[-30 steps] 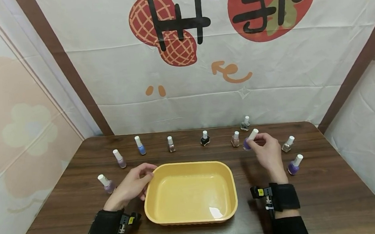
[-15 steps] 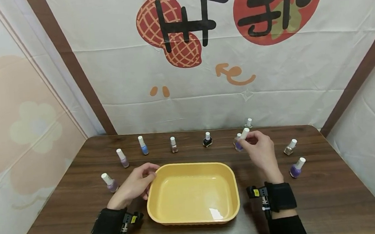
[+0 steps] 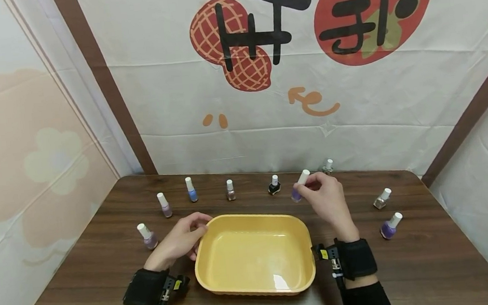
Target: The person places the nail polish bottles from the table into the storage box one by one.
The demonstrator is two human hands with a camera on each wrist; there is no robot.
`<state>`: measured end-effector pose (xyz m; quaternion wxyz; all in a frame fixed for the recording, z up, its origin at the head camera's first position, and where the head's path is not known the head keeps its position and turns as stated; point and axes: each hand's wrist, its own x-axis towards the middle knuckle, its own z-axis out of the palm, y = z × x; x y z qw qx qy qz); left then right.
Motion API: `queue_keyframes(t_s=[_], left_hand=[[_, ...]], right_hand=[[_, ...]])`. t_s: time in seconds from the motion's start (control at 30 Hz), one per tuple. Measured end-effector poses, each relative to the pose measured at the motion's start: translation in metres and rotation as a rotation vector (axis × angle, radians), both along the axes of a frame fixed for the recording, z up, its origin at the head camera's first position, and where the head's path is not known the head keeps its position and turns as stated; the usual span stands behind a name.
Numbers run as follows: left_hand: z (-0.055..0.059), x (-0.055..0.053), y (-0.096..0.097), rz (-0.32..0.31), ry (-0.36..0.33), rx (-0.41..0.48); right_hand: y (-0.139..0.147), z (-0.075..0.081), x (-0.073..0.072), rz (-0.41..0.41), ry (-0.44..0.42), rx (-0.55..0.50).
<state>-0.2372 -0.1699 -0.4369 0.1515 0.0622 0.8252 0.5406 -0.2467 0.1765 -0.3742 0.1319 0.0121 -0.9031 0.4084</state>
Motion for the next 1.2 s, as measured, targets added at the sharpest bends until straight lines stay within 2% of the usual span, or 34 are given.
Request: queue_keyframes(t_s=[0.27, 0.53, 0.83, 1.2], left_hand=[[0.0, 0.001, -0.002, -0.003, -0.009, 0.001], [0.001, 0.002, -0.004, 0.002, -0.017, 0.009], [0.0, 0.001, -0.004, 0.008, -0.014, 0.004], [0.002, 0.001, -0.005, -0.009, -0.025, 0.019]], right_hand=[[-0.023, 0.006, -0.002, 0.079, -0.007, 0.035], [-0.052, 0.005, -0.005, 0.193, -0.005, 0.047], [-0.084, 0.004, -0.004, 0.306, -0.014, 0.136], [-0.114, -0.002, -0.004, 0.361, -0.054, 0.117]])
